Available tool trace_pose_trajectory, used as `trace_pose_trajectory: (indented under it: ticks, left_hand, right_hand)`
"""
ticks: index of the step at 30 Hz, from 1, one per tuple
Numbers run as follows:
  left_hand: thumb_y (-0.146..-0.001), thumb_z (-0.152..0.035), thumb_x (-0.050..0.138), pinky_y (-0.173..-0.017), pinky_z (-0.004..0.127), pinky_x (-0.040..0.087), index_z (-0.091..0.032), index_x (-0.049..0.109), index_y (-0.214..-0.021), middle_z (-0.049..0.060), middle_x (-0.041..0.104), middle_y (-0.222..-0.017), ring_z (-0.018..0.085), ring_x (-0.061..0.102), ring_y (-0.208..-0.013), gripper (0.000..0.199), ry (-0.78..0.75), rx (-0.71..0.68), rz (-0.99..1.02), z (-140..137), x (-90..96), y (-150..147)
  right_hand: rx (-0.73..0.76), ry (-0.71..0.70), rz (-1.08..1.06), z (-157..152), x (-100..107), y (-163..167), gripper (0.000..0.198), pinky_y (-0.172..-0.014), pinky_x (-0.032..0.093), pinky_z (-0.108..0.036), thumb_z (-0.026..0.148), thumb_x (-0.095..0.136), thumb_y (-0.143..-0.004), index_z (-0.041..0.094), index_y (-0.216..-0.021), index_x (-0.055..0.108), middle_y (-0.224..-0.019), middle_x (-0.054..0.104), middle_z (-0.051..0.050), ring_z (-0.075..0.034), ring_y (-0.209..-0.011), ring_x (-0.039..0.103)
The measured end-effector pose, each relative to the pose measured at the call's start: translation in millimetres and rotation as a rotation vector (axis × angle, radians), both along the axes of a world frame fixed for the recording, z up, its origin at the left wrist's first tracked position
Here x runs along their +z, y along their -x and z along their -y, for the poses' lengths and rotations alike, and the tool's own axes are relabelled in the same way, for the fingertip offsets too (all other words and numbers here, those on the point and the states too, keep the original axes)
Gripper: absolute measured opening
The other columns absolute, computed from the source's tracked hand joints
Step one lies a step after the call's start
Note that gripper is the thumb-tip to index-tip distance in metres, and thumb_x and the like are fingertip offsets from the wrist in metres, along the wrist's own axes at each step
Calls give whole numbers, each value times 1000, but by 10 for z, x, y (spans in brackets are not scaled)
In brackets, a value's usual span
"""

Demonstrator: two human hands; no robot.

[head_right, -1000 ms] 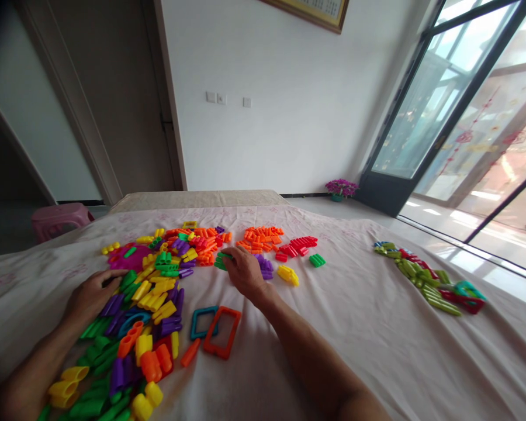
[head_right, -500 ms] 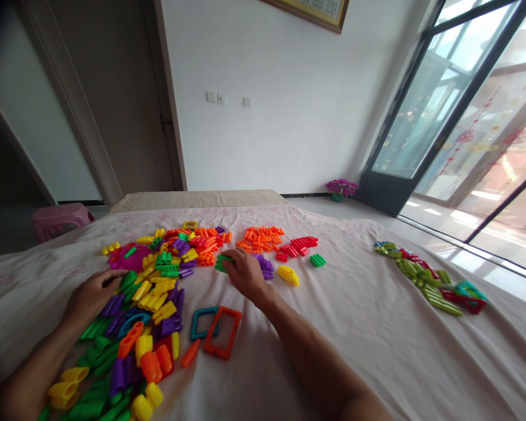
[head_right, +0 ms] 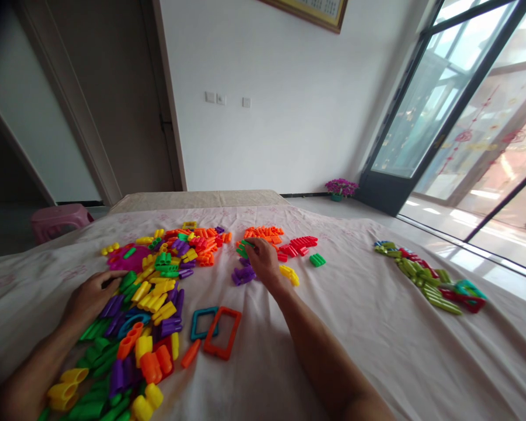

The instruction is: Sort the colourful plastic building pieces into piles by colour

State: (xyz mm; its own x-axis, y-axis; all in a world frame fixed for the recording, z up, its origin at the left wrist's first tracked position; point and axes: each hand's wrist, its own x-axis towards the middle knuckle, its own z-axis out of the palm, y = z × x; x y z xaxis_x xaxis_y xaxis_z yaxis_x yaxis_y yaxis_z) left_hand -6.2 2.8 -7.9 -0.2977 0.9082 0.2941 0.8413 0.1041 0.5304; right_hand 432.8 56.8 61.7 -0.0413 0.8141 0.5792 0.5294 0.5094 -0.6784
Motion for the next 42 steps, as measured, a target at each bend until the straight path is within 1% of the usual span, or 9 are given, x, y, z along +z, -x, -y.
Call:
trace_pose_trajectory:
  ticks: [4, 10, 17, 23, 26, 28, 32, 35, 42]
  left_hand:
    - [-90, -32, 43, -91, 35, 50, -25, 72, -106, 6, 72, -115, 23, 65, -109, 34, -39, 10, -53, -3, -32, 9]
    - [-91, -29, 42, -89, 33, 49, -26, 71, -107, 5, 72, -113, 21, 65, -109, 33, -66, 2, -78, -21, -84, 28]
    - [-91, -31, 42, -89, 38, 50, -22, 71, -108, 8, 71, -115, 26, 65, -108, 35, -41, -2, -66, -29, -80, 42]
    - [-90, -31, 44, -90, 35, 49, -28, 71, -106, 4, 71, -114, 24, 65, -110, 31, -42, 11, -38, -32, -101, 54]
    - [-89, -32, 44, -91, 35, 49, -27, 71, -106, 5, 70, -116, 25, 64, -112, 33, -45, 4, -26, -24, -81, 42]
    - [-88, -34, 46, -92, 37, 50, -25, 72, -106, 7, 70, -117, 26, 64, -111, 33, -30, 6, -18, -16, -59, 32]
    - [-89, -36, 44, -91, 39, 50, -25, 72, -107, 8, 70, -117, 27, 64, -109, 35, -26, 12, -35, -12, -61, 35]
    - [-91, -36, 41, -90, 38, 49, -26, 70, -107, 8, 70, -116, 25, 64, -110, 35, -45, 7, -62, -22, -103, 55]
    - [-91, -36, 40, -87, 37, 49, -24, 70, -108, 7, 71, -114, 25, 65, -107, 37, -54, -4, -98, -31, -127, 73]
  right_hand:
    - [-65, 78, -141, -104, -4, -169, 31, -63, 48, -29, 39, 59, -85, 15, -98, 74, -77, 69, -4, -17, -68, 62]
    - [-122, 175, -481, -243, -1, -438, 44, -53, 44, -26, 50, 62, -80, 12, -99, 72, -64, 63, -2, -14, -57, 56]
    - [-341, 135, -672, -390, -75, -805, 42, -49, 41, -25, 48, 62, -74, 12, -92, 72, -50, 56, 2, -13, -48, 51]
    - [-542, 36, -733, -508, -197, -1131, 40, -47, 41, -25, 45, 57, -75, 12, -90, 72, -50, 52, 3, -13, -47, 49]
    - [-701, -76, -678, -525, -251, -1375, 42, -54, 45, -27, 43, 52, -78, 11, -96, 72, -60, 58, -1, -15, -54, 54]
    - [-816, -86, -566, -504, -304, -1571, 43, -62, 49, -30, 42, 49, -80, 12, -99, 73, -71, 65, -5, -18, -65, 60]
    - [-1004, 127, -346, -406, -441, -1903, 46, -75, 50, -34, 39, 43, -83, 14, -107, 74, -90, 72, -11, -24, -85, 65]
    - [-1040, 278, -250, -340, -511, -2007, 48, -77, 50, -37, 38, 41, -84, 15, -109, 75, -98, 73, -14, -27, -91, 66]
    - [-1014, 406, -86, -325, -511, -1965, 44, -89, 46, -39, 34, 43, -82, 21, -108, 76, -110, 71, -13, -28, -103, 62]
